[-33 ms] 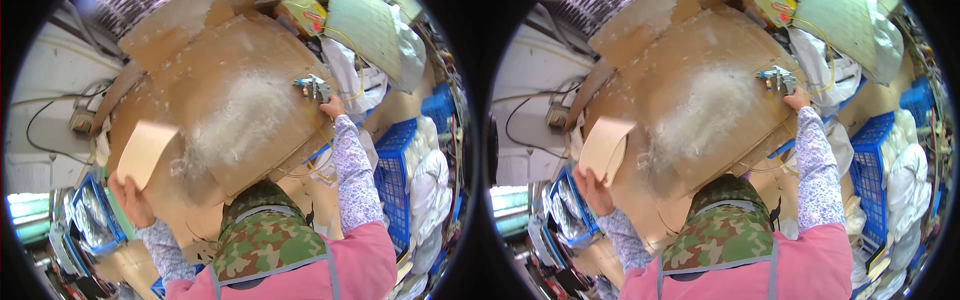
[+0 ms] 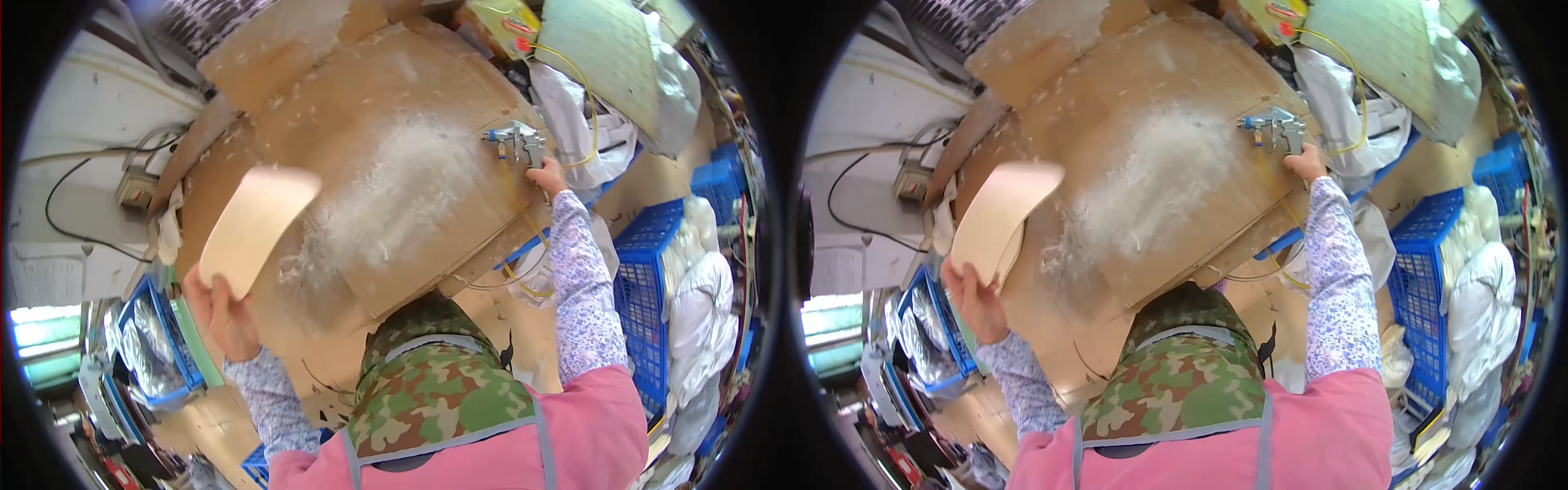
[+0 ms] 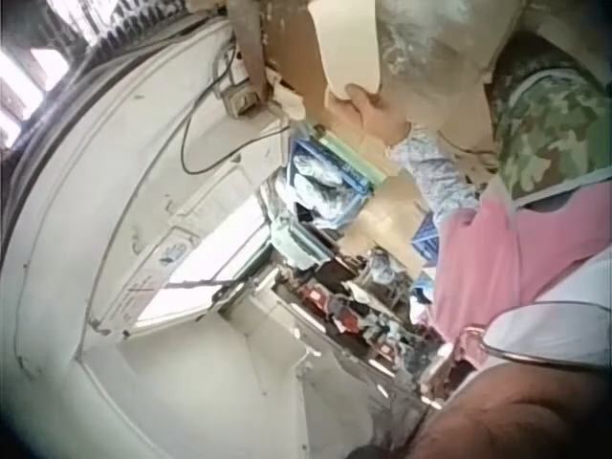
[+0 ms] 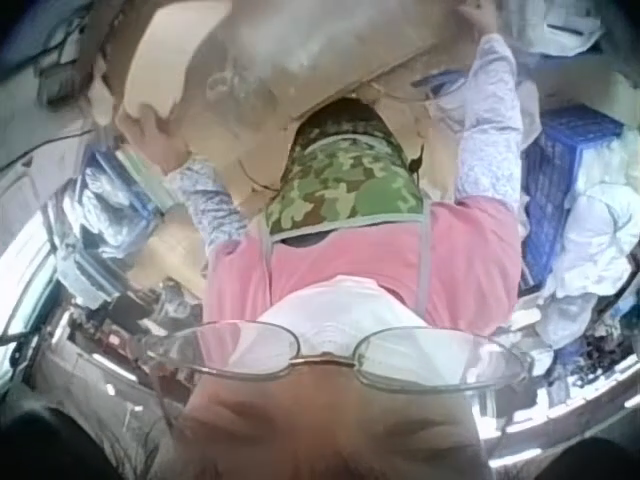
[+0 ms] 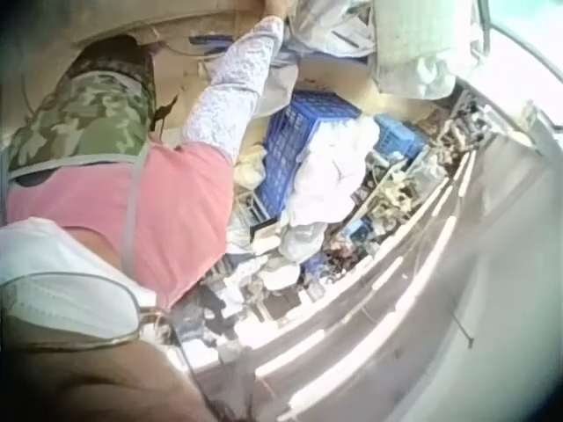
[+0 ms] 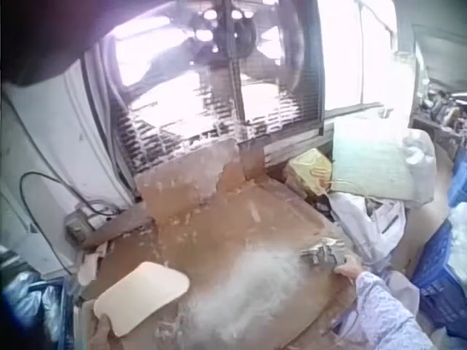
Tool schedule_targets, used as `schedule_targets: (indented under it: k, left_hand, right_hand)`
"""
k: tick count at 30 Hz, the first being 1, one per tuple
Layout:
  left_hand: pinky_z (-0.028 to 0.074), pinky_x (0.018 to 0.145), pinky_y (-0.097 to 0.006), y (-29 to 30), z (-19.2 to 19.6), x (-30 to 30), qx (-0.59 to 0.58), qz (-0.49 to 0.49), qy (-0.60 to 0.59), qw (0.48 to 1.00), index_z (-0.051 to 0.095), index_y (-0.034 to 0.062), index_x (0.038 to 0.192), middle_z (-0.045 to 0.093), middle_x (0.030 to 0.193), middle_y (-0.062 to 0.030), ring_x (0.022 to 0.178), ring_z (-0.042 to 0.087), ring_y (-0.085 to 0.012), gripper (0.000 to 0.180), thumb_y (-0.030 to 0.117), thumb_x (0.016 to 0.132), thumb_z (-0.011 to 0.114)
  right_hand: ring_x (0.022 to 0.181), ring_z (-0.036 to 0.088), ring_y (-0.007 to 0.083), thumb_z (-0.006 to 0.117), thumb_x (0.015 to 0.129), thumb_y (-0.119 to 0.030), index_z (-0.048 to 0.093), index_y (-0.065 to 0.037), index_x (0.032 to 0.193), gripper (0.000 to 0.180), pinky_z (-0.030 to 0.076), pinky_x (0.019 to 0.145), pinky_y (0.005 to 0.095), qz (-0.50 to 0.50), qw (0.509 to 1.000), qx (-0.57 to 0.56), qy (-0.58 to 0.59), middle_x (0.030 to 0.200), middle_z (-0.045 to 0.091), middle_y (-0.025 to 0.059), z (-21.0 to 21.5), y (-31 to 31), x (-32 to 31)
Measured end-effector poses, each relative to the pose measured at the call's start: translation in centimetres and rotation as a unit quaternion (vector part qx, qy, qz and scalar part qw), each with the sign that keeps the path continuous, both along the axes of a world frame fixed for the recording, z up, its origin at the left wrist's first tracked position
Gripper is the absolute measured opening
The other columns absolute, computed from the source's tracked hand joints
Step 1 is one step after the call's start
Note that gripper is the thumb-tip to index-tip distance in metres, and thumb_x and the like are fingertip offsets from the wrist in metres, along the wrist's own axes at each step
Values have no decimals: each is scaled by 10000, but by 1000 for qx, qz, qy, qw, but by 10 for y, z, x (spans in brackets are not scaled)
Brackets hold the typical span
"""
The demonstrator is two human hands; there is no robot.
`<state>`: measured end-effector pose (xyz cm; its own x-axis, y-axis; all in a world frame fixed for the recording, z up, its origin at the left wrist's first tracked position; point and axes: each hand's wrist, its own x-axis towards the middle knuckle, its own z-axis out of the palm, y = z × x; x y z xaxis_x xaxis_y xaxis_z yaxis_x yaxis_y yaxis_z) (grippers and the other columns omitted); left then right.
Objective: Spraying a substance onto shoe insoles using a handheld spray gun and then stacking the treated insoles.
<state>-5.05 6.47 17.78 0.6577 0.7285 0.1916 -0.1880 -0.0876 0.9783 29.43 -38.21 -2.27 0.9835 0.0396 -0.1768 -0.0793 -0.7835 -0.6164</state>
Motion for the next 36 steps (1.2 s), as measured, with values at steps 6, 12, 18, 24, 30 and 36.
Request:
schedule_targets:
  k: [6, 12, 18, 24, 30, 36]
  left_hand:
    - [520, 618, -260, -65, -92, 56, -176, -121, 116, 970, 467, 99, 1177, 574, 1108, -61, 911, 607, -151, 270, 112, 911, 509]
    - [531, 602, -268, -89, -189, 48, -39, -85, 287, 953, 441, 3, 1191, 576, 1010, -119, 792, 620, -171, 314, 9, 877, 457]
    - [530, 638, -270, -80, -196, 26, -161, -106, 239, 952, 383, -4, 1228, 561, 1018, -143, 838, 620, -192, 401, -24, 835, 458]
    - [501, 783, -280, -81, -194, 11, -271, -92, 203, 936, 373, -34, 1211, 543, 1068, -161, 907, 594, -199, 391, -17, 830, 459]
    - [506, 796, -283, -83, -197, 5, -339, -87, 174, 921, 336, -49, 1257, 520, 1100, -181, 937, 591, -208, 442, -37, 824, 424]
    - [510, 765, -275, -82, -196, 3, -331, -95, 177, 922, 341, -49, 1272, 517, 1101, -174, 906, 590, -196, 451, -34, 830, 429]
  right_hand:
    - [525, 467, 75, 589, 682, -50, 612, -28, 1120, 438, 390, 498, 231, 7, 945, 328, -10, 676, 583, 17, 88, -7, -64]
    - [509, 424, 61, 538, 734, -27, 556, -19, 1193, 460, 353, 489, 221, 16, 864, 456, 213, 620, 504, -12, 155, 10, -159]
    - [533, 440, 40, 541, 829, -9, 556, -49, 1199, 372, 364, 487, 206, 144, 908, 310, 244, 688, 526, -46, 147, 70, -222]
    - [667, 527, 133, 579, 838, -3, 540, -32, 1180, 345, 441, 620, 255, 269, 920, 207, 196, 795, 571, 40, 135, 136, -247]
    - [879, 599, 301, 579, 833, -1, 485, -26, 1170, 350, 462, 781, 335, 361, 909, 159, 138, 940, 602, 139, 134, 167, -255]
    - [864, 603, 294, 582, 831, 0, 485, -30, 1149, 334, 468, 771, 343, 348, 911, 146, 168, 928, 604, 130, 132, 174, -255]
